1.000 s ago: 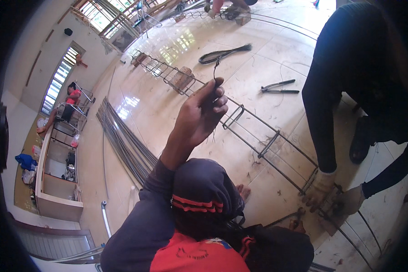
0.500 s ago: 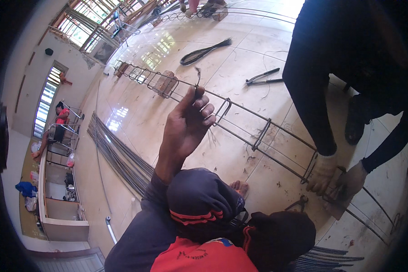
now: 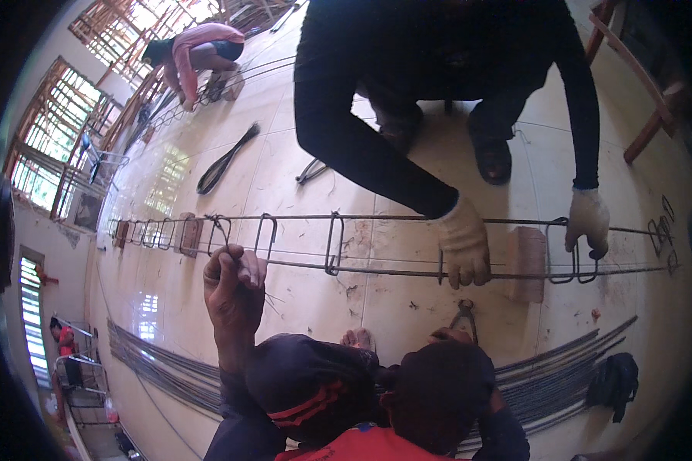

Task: The person assembles a metal frame by hand, bending and twisting wire ties to secure crossbars to the main rails. They use pliers to tighten connections and adjust the frame on the floor.

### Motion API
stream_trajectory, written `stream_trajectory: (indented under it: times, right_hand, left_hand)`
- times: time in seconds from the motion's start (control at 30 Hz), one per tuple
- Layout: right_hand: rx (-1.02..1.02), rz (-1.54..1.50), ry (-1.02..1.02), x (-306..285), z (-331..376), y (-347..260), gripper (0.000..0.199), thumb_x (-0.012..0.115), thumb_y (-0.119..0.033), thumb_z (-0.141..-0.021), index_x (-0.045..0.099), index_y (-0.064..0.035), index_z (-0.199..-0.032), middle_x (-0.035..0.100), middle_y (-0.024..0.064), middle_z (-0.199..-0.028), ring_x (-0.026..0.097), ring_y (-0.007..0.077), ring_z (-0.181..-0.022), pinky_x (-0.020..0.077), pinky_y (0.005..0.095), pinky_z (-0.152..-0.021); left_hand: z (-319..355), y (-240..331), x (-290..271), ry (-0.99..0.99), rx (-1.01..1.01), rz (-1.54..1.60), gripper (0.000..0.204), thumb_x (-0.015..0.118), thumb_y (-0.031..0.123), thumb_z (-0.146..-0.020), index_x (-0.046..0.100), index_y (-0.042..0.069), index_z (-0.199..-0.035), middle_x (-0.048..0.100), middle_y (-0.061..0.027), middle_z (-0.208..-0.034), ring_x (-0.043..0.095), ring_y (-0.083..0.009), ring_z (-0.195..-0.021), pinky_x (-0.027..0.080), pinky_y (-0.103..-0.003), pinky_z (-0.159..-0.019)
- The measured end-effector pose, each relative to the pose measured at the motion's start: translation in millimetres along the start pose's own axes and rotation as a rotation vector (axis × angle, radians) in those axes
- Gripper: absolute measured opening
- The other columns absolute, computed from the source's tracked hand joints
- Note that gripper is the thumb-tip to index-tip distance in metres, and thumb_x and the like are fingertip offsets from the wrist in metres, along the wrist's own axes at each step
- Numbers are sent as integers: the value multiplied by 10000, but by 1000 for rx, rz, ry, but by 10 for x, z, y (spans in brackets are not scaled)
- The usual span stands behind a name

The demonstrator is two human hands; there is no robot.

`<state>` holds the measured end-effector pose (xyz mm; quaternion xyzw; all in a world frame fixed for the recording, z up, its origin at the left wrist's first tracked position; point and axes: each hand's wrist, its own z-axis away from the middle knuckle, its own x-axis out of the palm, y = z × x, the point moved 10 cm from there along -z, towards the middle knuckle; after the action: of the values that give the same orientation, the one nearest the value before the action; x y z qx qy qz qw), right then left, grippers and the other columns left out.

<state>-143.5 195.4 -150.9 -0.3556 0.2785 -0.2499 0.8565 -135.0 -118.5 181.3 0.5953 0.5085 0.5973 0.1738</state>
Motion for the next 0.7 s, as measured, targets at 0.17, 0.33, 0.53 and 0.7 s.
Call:
stream_trajectory:
  times: [0.17,0.33,0.53,0.7]
  right_hand:
    - [-64,74,-14,55,66,-256,411,615,-411,-819,643,-49,-1012,665,154,-936,645,271,-901,475,353,-813]
    - [-23,90,-12,74,131,-235,444,590,-467,-815,637,-91,-1045,665,123,-972,624,298,-955,458,375,-841]
    - [18,160,96,-39,213,-73,388,570,-447,-822,643,-129,-1033,667,122,-941,630,286,-926,447,414,-841]
    - [-118,119,117,-94,379,-479,350,525,-421,-862,645,-128,-1008,670,83,-946,628,271,-924,345,512,-856]
  left_hand:
    - [24,-82,-6,-8,-54,-21,214,574,144,-896,626,-45,-981,587,-80,-652,499,-159,-600,388,-283,-589]
    - [58,-107,45,-67,-133,-144,185,541,152,-914,625,-2,-972,564,-42,-663,480,-145,-609,367,-271,-589]
    - [-21,-372,11,46,-266,-321,135,525,77,-898,590,-38,-870,528,-71,-628,488,-165,-600,378,-262,-551]
    - [110,-441,92,-175,-301,-474,254,665,187,-813,545,-28,-751,511,-92,-553,466,-168,-490,355,-269,-450]
